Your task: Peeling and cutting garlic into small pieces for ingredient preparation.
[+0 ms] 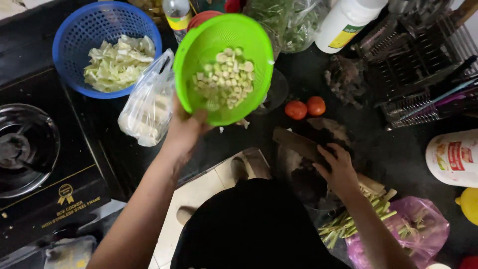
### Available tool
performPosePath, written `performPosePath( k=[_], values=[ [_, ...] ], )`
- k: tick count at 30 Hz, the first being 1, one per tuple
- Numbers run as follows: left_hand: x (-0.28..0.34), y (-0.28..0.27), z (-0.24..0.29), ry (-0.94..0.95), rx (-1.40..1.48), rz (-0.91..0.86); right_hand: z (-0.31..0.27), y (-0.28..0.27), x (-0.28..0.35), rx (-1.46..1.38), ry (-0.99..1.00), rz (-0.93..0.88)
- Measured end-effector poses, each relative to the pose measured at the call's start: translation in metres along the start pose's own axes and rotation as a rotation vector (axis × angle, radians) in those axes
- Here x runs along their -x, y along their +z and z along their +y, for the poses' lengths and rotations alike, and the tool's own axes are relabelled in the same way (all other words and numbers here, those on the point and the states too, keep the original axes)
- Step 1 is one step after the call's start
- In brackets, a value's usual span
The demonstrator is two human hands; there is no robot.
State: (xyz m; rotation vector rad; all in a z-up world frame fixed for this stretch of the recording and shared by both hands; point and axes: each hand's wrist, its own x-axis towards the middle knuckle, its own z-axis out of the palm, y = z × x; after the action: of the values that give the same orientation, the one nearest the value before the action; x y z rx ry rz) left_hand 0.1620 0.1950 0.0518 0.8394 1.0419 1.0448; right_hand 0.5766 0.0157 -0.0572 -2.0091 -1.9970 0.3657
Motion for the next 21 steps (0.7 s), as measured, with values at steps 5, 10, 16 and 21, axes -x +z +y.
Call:
performPosePath(
  k=[5, 10, 16, 21],
  values=[
    [-0.045, 0.04, -0.011, 0.082, 0.032, -0.027, -0.019, 0.003, 0.001, 0.147, 0.102, -0.005],
    [-0.096, 0.056, -0.044, 0.44, -0.07, -0.1, -0.043, -0.003, -0.02, 0.119, 0.14, 0.125],
    [-0.116, 0.07, -0.051, 0.75, -0.354, -0.009, -0.098, -0.013, -0.098, -0.105, 0.046, 0.329],
    [-0.108, 0.077, -0.055, 0.728, -0.419, 0.053, -0.125, -0.015, -0.188, -0.432, -0.297, 0.364]
  ],
)
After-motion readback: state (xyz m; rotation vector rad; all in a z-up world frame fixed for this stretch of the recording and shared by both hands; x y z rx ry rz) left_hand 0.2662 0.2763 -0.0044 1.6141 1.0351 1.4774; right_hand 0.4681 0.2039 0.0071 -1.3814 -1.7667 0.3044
